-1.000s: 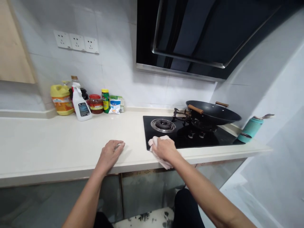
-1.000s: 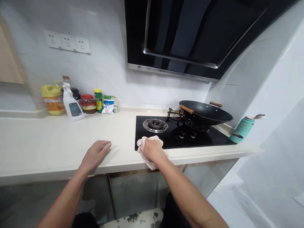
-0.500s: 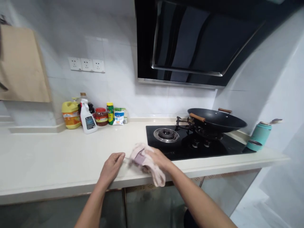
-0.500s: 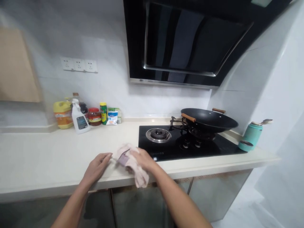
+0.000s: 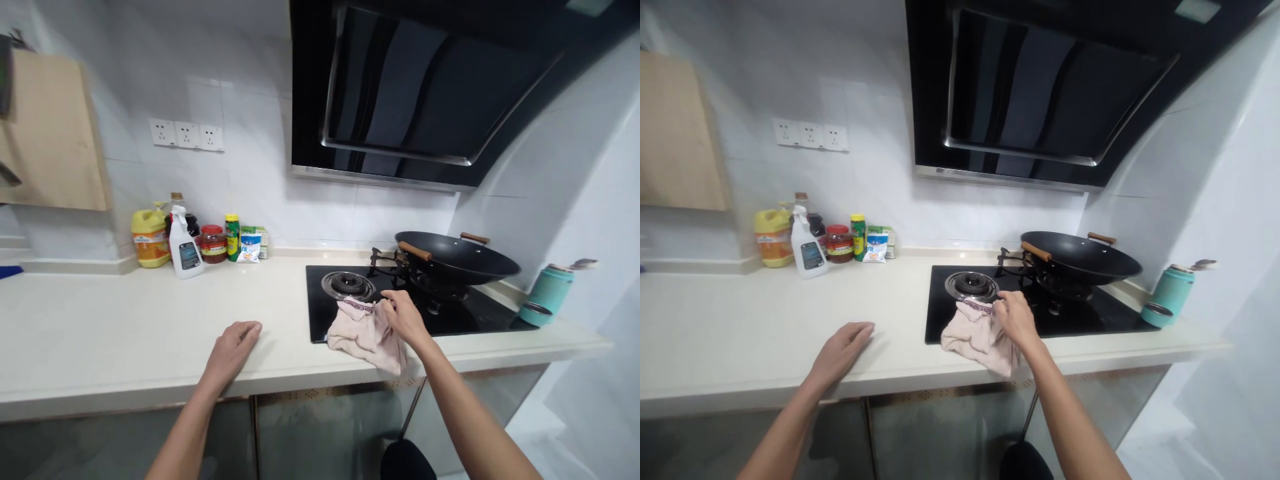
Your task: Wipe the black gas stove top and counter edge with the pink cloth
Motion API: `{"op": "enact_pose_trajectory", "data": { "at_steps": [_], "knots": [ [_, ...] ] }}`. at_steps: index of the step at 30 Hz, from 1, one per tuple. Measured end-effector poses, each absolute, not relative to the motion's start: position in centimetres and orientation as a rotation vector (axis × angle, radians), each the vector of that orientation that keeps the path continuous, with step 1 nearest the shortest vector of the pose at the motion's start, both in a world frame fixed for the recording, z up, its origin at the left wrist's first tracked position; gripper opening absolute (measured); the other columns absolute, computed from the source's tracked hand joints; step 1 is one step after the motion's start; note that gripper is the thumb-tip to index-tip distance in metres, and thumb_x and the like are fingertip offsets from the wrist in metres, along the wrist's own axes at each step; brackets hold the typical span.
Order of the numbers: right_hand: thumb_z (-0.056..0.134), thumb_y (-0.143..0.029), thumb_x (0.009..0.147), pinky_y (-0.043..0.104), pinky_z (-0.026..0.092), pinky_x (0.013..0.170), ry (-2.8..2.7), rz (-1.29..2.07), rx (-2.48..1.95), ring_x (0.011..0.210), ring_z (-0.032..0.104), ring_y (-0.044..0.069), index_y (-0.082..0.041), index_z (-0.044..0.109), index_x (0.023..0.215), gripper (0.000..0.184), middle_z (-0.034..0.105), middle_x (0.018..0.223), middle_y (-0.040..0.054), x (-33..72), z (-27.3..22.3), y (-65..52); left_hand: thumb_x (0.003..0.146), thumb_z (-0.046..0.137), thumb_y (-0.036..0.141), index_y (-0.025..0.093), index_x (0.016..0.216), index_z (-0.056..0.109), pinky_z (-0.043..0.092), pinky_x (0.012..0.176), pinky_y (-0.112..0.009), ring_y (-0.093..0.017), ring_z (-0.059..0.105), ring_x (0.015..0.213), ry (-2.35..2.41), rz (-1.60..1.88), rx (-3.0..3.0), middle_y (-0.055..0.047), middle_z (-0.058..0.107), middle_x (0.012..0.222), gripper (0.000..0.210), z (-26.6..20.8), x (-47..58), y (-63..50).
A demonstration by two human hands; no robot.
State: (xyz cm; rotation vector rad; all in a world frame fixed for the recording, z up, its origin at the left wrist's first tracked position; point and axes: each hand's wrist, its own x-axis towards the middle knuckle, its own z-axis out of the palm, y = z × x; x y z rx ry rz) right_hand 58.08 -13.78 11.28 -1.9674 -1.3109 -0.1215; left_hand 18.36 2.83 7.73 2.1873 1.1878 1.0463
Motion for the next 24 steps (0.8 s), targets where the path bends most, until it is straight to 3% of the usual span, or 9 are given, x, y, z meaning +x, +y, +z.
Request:
{"op": "enact_pose_trajectory", "data": {
  "at_steps": [3, 7, 10, 15, 19, 24],
  "knots": [
    [0.04, -0.05, 0.099, 0.042, 0.036, 0.113, -1.644, -0.103, -1.981, 0.132, 0.05, 0.026, -0.027, 0.056, 0.143, 0.052, 0.055, 0.142, 0.0106, 54.9, 10.4, -12.9, 0.089, 0.048, 0.06, 0.023, 0.102, 0.075, 0.048, 0.104, -0.042, -0.028, 0.067, 0.111, 1.175, 1.056, 2.221, -0.007, 0.076, 0.112, 0.048, 7.6, 18.4, 2.7],
    [0.036, -0.07, 0.096, 0.067, 0.013, 0.117, -1.592, 0.059, -2.331, 0.152, 0.019, 0.041, -0.033, 0.036, 0.158, 0.072, 0.029, 0.165, 0.0108, 51.9, 9.3, -10.6, 0.089, 0.047, 0.059, 0.021, 0.107, 0.074, 0.049, 0.105, -0.042, -0.027, 0.067, 0.112, 1.162, 1.107, 2.189, -0.008, 0.075, 0.115, 0.05, 7.6, 18.4, 2.7],
    [0.033, -0.075, 0.095, 0.072, 0.004, 0.115, -1.645, 0.121, -2.33, 0.154, 0.008, 0.045, -0.037, 0.033, 0.159, 0.074, 0.02, 0.169, 0.0083, 49.2, 9.4, -8.6, 0.09, 0.047, 0.06, 0.021, 0.11, 0.074, 0.048, 0.106, -0.042, -0.027, 0.066, 0.114, 1.16, 1.139, 2.173, -0.008, 0.073, 0.118, 0.052, 7.6, 18.5, 2.6],
    [0.04, -0.079, 0.09, 0.075, 0.002, 0.115, -1.98, 0.152, -2.008, 0.154, 0.009, 0.046, -0.04, 0.041, 0.154, 0.075, 0.027, 0.167, 0.0085, 40.4, 9.6, -6.2, 0.088, 0.049, 0.064, 0.02, 0.117, 0.072, 0.048, 0.108, -0.044, -0.028, 0.062, 0.12, 1.144, 1.22, 2.136, -0.01, 0.069, 0.124, 0.058, 7.5, 18.6, 2.7],
    [0.037, -0.069, 0.097, 0.062, 0.018, 0.12, -2.249, 0.162, -1.621, 0.154, 0.02, 0.037, -0.028, 0.046, 0.151, 0.069, 0.037, 0.162, 0.011, 34.1, 8.9, -5.8, 0.087, 0.048, 0.065, 0.02, 0.116, 0.072, 0.044, 0.112, -0.045, -0.028, 0.061, 0.122, 1.101, 1.241, 2.109, -0.01, 0.07, 0.124, 0.059, 7.5, 18.3, 3.4],
    [0.055, -0.07, 0.088, 0.059, 0.026, 0.119, -2.293, 0.069, -1.458, 0.149, 0.03, 0.039, -0.026, 0.046, 0.15, 0.076, 0.041, 0.159, 0.0121, 33.5, 8.4, -7.1, 0.085, 0.045, 0.068, 0.017, 0.113, 0.073, 0.043, 0.114, -0.045, -0.029, 0.062, 0.122, 1.179, 1.26, 2.035, -0.011, 0.071, 0.124, 0.064, 7.4, 17.9, 4.2]
  ]
}}
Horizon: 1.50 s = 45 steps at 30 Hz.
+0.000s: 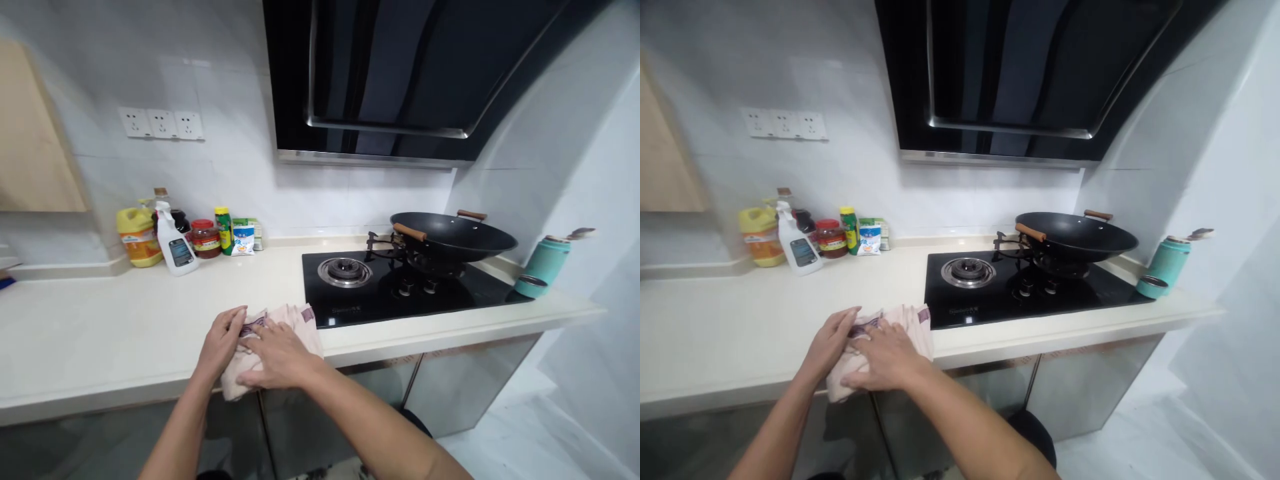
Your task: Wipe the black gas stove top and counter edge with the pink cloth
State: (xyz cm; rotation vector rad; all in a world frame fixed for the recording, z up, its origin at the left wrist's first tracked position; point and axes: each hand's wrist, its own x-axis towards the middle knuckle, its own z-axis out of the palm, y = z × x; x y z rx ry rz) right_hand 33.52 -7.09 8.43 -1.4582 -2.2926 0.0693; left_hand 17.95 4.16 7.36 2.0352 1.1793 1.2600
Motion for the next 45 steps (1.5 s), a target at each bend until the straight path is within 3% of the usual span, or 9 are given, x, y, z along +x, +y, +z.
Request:
{"op": "enact_pose_trajectory", "data": {
  "at_steps": [8, 13, 22, 29, 35, 41, 45],
  "knots": [
    [0.071, -0.06, 0.084, 0.043, 0.035, 0.112, -2.089, -0.261, -1.305, 0.124, 0.053, 0.025, -0.025, 0.062, 0.127, 0.056, 0.064, 0.13, 0.0072, 41.4, 5.6, -13.4, 0.084, 0.045, 0.069, 0.02, 0.11, 0.075, 0.045, 0.111, -0.048, -0.032, 0.063, 0.123, 1.375, 1.055, 2.071, -0.012, 0.073, 0.125, 0.063, 7.8, 18.1, 4.0],
    [0.056, -0.06, 0.093, 0.045, 0.04, 0.097, -1.765, -0.456, -1.545, 0.104, 0.058, 0.028, -0.022, 0.069, 0.111, 0.044, 0.07, 0.106, 0.0095, 50.6, 3.3, -18.2, 0.083, 0.048, 0.069, 0.021, 0.106, 0.076, 0.049, 0.107, -0.05, -0.035, 0.065, 0.12, 1.424, 0.989, 2.142, -0.012, 0.074, 0.124, 0.06, 8.1, 18.2, 3.9],
    [0.036, -0.053, 0.096, 0.041, 0.038, 0.104, -1.369, -0.577, -2.106, 0.113, 0.057, 0.03, -0.016, 0.07, 0.108, 0.052, 0.069, 0.116, 0.0167, 69.8, 3.1, -25.9, 0.082, 0.051, 0.067, 0.023, 0.098, 0.077, 0.054, 0.099, -0.05, -0.036, 0.07, 0.111, 1.463, 1.06, 2.196, -0.013, 0.077, 0.115, 0.054, 8.3, 18.4, 3.6],
    [0.029, -0.057, 0.096, 0.043, 0.043, 0.086, -0.801, -0.601, -2.459, 0.104, 0.061, 0.034, -0.014, 0.072, 0.102, 0.061, 0.07, 0.109, 0.0215, 79.5, 3.9, -29.3, 0.081, 0.047, 0.07, 0.023, 0.099, 0.077, 0.052, 0.099, -0.047, -0.035, 0.069, 0.108, 1.438, 1.002, 2.295, -0.011, 0.077, 0.114, 0.058, 8.7, 19.0, 2.5],
    [0.032, -0.056, 0.097, 0.043, 0.043, 0.078, -1.017, -0.656, -2.557, 0.097, 0.06, 0.034, -0.014, 0.071, 0.1, 0.057, 0.066, 0.098, 0.0195, 70.9, 5.1, -26.2, 0.083, 0.047, 0.068, 0.024, 0.099, 0.077, 0.047, 0.104, -0.047, -0.034, 0.067, 0.112, 1.362, 1.064, 2.373, -0.01, 0.077, 0.113, 0.055, 8.2, 19.2, 2.4],
    [0.044, -0.05, 0.095, 0.054, 0.039, 0.097, -1.555, -0.57, -2.254, 0.107, 0.049, 0.037, -0.017, 0.068, 0.098, 0.041, 0.062, 0.106, 0.0177, 53.2, 5.8, -19.1, 0.087, 0.045, 0.066, 0.025, 0.105, 0.075, 0.041, 0.109, -0.048, -0.032, 0.063, 0.118, 1.291, 1.104, 2.371, -0.009, 0.074, 0.117, 0.054, 7.7, 19.2, 2.0],
    [0.047, -0.055, 0.096, 0.058, 0.032, 0.108, -1.844, -0.329, -1.966, 0.115, 0.044, 0.036, -0.019, 0.066, 0.112, 0.044, 0.059, 0.115, 0.0162, 42.7, 6.7, -14.7, 0.088, 0.048, 0.064, 0.025, 0.105, 0.074, 0.042, 0.109, -0.047, -0.03, 0.063, 0.117, 1.238, 1.096, 2.336, -0.008, 0.074, 0.116, 0.05, 7.6, 19.1, 1.9]
  ]
}}
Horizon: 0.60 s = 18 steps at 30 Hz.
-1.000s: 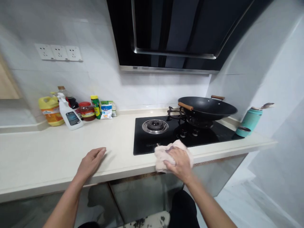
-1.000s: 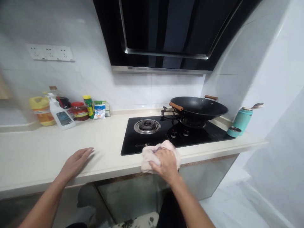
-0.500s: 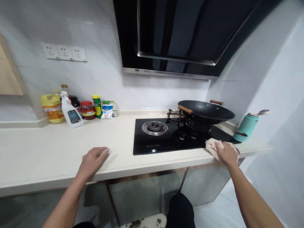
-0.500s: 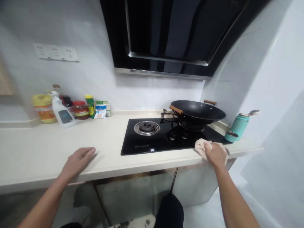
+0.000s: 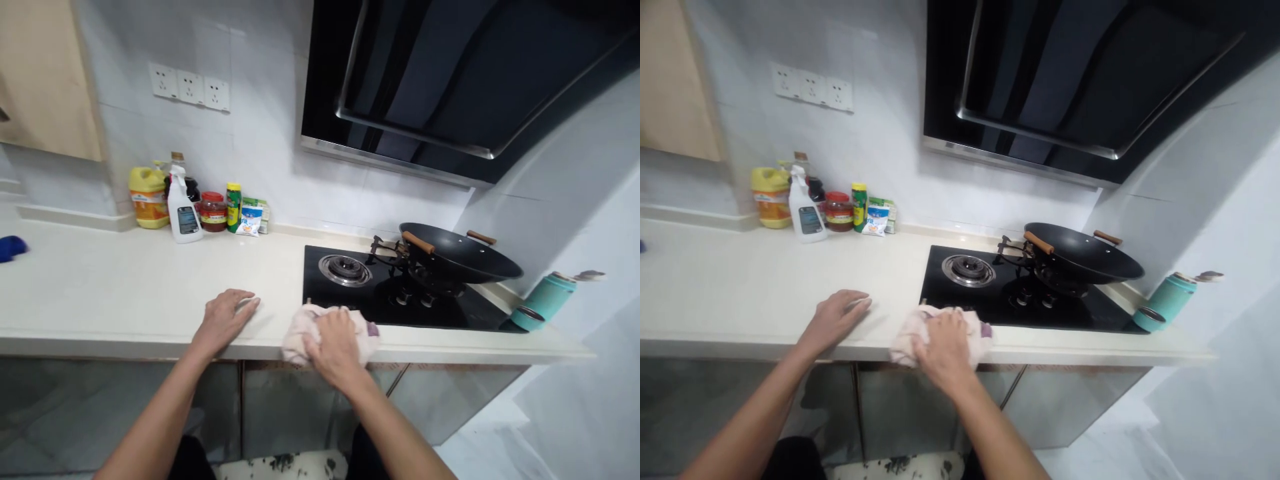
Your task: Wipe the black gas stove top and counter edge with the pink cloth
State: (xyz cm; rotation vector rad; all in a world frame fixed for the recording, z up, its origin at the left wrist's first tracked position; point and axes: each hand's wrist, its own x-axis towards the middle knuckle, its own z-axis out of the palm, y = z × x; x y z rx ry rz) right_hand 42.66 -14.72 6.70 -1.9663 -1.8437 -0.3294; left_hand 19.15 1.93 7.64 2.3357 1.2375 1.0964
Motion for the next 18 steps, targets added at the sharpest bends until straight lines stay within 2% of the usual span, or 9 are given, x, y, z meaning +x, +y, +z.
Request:
{"op": "enact_pose_trajectory", "data": {
  "at_steps": [4, 9, 11, 14, 18],
  "knots": [
    [0.047, -0.057, 0.098, 0.056, 0.022, 0.118, -2.114, -0.144, -1.651, 0.125, 0.043, 0.031, -0.022, 0.058, 0.13, 0.049, 0.055, 0.129, 0.0125, 37.1, 8.2, -10.2, 0.089, 0.049, 0.06, 0.024, 0.105, 0.073, 0.046, 0.107, -0.042, -0.026, 0.064, 0.115, 1.097, 1.289, 2.214, -0.008, 0.072, 0.116, 0.047, 8.0, 18.8, 1.3],
    [0.047, -0.047, 0.102, 0.051, 0.016, 0.123, -2.315, 0.267, -1.366, 0.13, 0.049, 0.021, -0.025, 0.055, 0.134, 0.039, 0.059, 0.133, 0.0057, 37.2, 9.9, -5.5, 0.092, 0.051, 0.052, 0.023, 0.111, 0.072, 0.045, 0.111, -0.042, -0.025, 0.059, 0.123, 1.01, 1.498, 2.164, -0.01, 0.064, 0.126, 0.04, 8.9, 18.6, -1.6],
    [0.045, -0.041, 0.103, 0.048, 0.019, 0.123, -2.298, 0.315, -1.29, 0.133, 0.047, 0.019, -0.026, 0.053, 0.137, 0.038, 0.057, 0.138, 0.0049, 38.6, 10.3, -5.3, 0.092, 0.051, 0.05, 0.024, 0.116, 0.072, 0.046, 0.11, -0.043, -0.026, 0.058, 0.125, 0.991, 1.411, 2.234, -0.011, 0.063, 0.128, 0.041, 9.0, 19.0, -2.5],
    [0.047, -0.037, 0.101, 0.042, 0.032, 0.117, -2.13, 0.201, -1.323, 0.136, 0.046, 0.02, -0.025, 0.056, 0.135, 0.038, 0.051, 0.147, 0.0084, 42.3, 10.7, -6.5, 0.092, 0.053, 0.052, 0.027, 0.124, 0.071, 0.043, 0.112, -0.048, -0.029, 0.055, 0.13, 0.971, 1.161, 2.432, -0.012, 0.061, 0.137, 0.044, 8.7, 20.3, -3.0],
    [0.047, -0.04, 0.098, 0.042, 0.04, 0.112, -1.895, -0.023, -1.482, 0.127, 0.054, 0.023, -0.024, 0.065, 0.122, 0.034, 0.061, 0.132, 0.0096, 50.4, 10.5, -9.7, 0.077, 0.069, 0.066, 0.036, 0.132, 0.068, 0.025, 0.114, -0.07, -0.045, 0.039, 0.142, 1.085, 0.754, 2.694, -0.013, 0.055, 0.15, 0.062, 8.0, 22.6, -3.5]
  ]
}}
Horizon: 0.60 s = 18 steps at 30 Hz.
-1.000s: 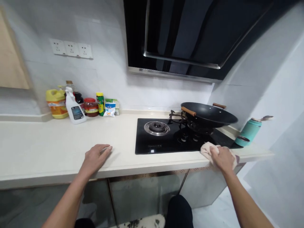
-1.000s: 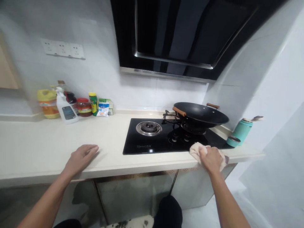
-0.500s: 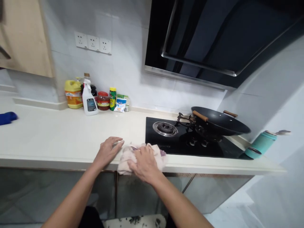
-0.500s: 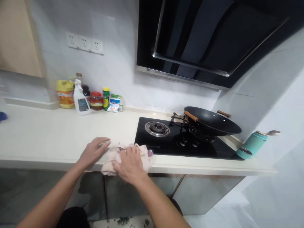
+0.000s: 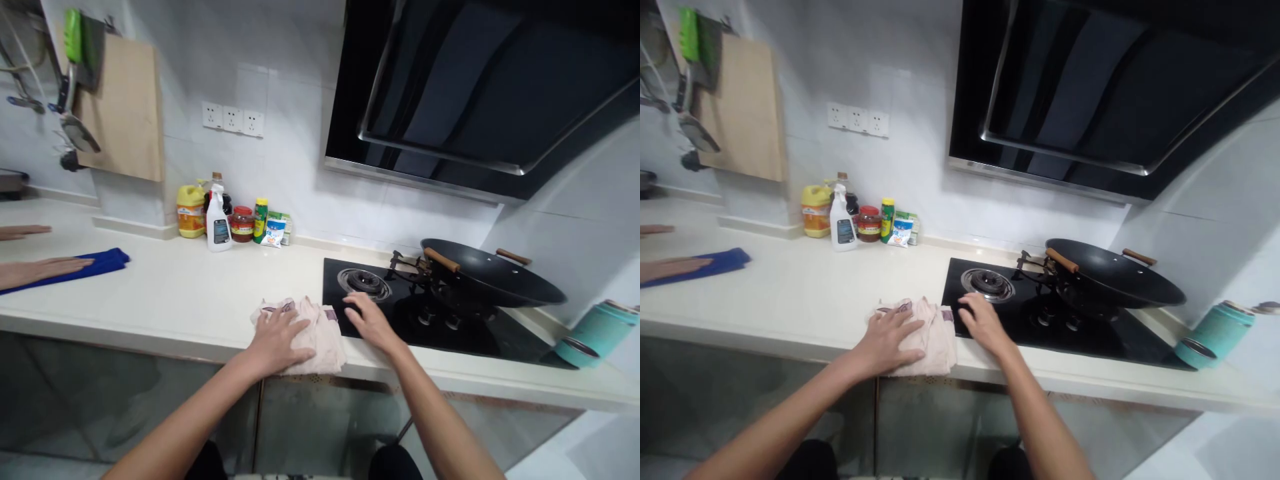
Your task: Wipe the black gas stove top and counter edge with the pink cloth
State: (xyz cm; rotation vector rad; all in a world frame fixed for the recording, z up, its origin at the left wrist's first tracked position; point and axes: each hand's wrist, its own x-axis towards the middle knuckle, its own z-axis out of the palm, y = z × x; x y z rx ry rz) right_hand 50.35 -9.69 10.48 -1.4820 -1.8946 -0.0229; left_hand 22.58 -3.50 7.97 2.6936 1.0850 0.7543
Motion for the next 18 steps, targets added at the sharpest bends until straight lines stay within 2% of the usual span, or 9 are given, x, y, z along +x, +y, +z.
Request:
{"op": "enact_pose_trajectory", "data": {
  "at_steps": [3, 5, 10, 15, 18],
  "knots": [
    [0.043, -0.044, 0.099, 0.043, 0.043, 0.11, -1.797, -0.096, -1.677, 0.122, 0.059, 0.024, -0.023, 0.067, 0.117, 0.037, 0.064, 0.128, 0.0104, 56.9, 8.7, -12.8, 0.081, 0.064, 0.068, 0.041, 0.138, 0.062, 0.018, 0.111, -0.077, -0.052, 0.028, 0.146, 1.089, 0.653, 2.796, -0.012, 0.048, 0.156, 0.063, 7.3, 23.6, -4.5],
    [0.04, -0.048, 0.099, 0.044, 0.042, 0.112, -1.8, -0.082, -1.793, 0.125, 0.058, 0.025, -0.02, 0.067, 0.12, 0.044, 0.063, 0.132, 0.0127, 60.3, 6.8, -14.8, 0.086, 0.058, 0.067, 0.042, 0.141, 0.06, 0.018, 0.111, -0.077, -0.053, 0.027, 0.146, 1.063, 0.638, 2.842, -0.011, 0.045, 0.158, 0.06, 6.9, 23.8, -5.0],
    [0.037, -0.055, 0.1, 0.05, 0.029, 0.123, -1.897, -0.073, -1.929, 0.147, 0.039, 0.027, -0.02, 0.06, 0.14, 0.058, 0.052, 0.152, 0.0127, 63.4, 3.8, -17.2, 0.088, 0.047, 0.076, 0.043, 0.142, 0.058, 0.016, 0.11, -0.079, -0.052, 0.024, 0.149, 1.052, 0.462, 2.819, -0.011, 0.04, 0.162, 0.064, 7.4, 24.1, -3.2],
    [0.037, -0.06, 0.101, 0.057, 0.02, 0.124, -1.982, -0.055, -2.024, 0.151, 0.032, 0.027, -0.029, 0.051, 0.149, 0.059, 0.043, 0.16, 0.0079, 62.1, 5.1, -17.3, 0.081, 0.043, 0.087, 0.041, 0.149, 0.05, 0.008, 0.111, -0.08, -0.052, 0.011, 0.153, 1.099, 0.308, 2.712, -0.012, 0.027, 0.168, 0.082, 8.7, 26.3, 1.8],
    [0.039, -0.061, 0.1, 0.059, 0.017, 0.124, -2.008, -0.032, -2.042, 0.153, 0.028, 0.027, -0.034, 0.045, 0.153, 0.06, 0.036, 0.163, 0.0058, 61.8, 5.6, -17.4, 0.079, 0.044, 0.088, 0.041, 0.15, 0.048, 0.008, 0.113, -0.078, -0.051, 0.009, 0.153, 1.176, 0.244, 2.688, -0.012, 0.026, 0.168, 0.086, 9.5, 28.3, 5.3]
  ]
}}
